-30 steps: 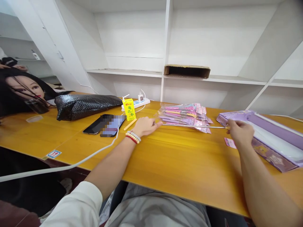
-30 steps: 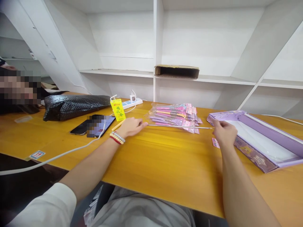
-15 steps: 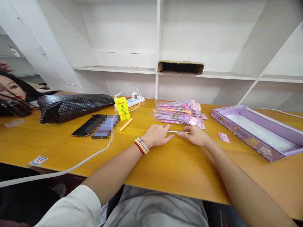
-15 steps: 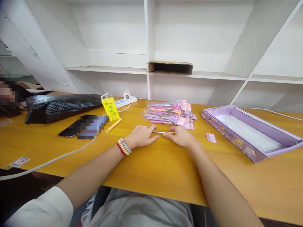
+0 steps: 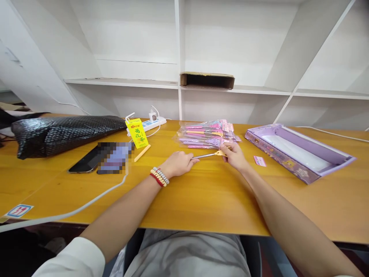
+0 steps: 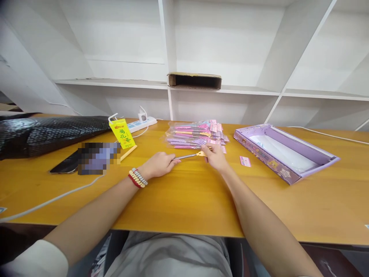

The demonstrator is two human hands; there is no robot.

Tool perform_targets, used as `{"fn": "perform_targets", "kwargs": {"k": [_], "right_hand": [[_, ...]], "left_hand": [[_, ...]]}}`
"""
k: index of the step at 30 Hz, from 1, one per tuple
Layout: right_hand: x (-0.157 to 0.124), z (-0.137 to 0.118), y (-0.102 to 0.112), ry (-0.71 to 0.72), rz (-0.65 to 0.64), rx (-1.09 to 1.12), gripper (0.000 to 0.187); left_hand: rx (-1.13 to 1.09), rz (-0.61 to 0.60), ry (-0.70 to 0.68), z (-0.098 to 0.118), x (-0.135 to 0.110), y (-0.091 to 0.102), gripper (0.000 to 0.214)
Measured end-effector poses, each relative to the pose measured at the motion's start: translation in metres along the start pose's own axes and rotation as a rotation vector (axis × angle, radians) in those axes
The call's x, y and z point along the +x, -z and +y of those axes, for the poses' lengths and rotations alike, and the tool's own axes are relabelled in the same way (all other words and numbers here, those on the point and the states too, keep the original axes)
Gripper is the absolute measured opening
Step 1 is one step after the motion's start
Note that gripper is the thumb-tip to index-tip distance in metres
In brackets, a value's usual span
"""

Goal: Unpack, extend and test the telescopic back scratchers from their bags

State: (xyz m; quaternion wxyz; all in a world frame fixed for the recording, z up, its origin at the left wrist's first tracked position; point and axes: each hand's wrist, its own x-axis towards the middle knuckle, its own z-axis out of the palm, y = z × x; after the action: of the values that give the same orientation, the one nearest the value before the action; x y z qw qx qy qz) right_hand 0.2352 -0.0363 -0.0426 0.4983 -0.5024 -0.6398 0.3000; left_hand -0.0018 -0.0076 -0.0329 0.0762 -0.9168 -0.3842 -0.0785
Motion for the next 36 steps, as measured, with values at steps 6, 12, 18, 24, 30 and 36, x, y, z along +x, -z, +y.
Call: {"fn": "perform_targets", "kwargs": {"k": [6, 12, 18, 24, 30, 36], "right_hand": [[-0.002, -0.007, -0.006, 0.045, 0.055, 0.060, 0.040], [-0.004, -0.006, -0.010, -0.079, 0.013, 0.119, 0.033], [-0.006, -0.007, -0.008, -0.222, -0.361, 0.389, 0.043], [0.002, 0.004, -0.002, -0.258, -0.460, 0.429, 0.054], [0.005, 0.019, 0.004, -0.239, -0.222, 0.187, 0.064], [0.003, 0.023, -0.001, -0.154, -0.264, 0.035, 0.065]], "left_hand": [[-0.016, -0.061, -0.008, 0.007, 0.000, 0.002, 0.056], [-0.158, -0.070, 0.014, 0.007, -0.002, 0.003, 0.048], [-0.390, -0.022, -0.095, 0.001, -0.004, 0.008, 0.039], [-0.387, 0.042, -0.030, -0.034, -0.005, 0.013, 0.035], [-0.126, 0.218, 0.538, -0.082, -0.009, 0.011, 0.043], [-0.047, -0.002, 0.802, -0.103, -0.013, -0.001, 0.042]]}}
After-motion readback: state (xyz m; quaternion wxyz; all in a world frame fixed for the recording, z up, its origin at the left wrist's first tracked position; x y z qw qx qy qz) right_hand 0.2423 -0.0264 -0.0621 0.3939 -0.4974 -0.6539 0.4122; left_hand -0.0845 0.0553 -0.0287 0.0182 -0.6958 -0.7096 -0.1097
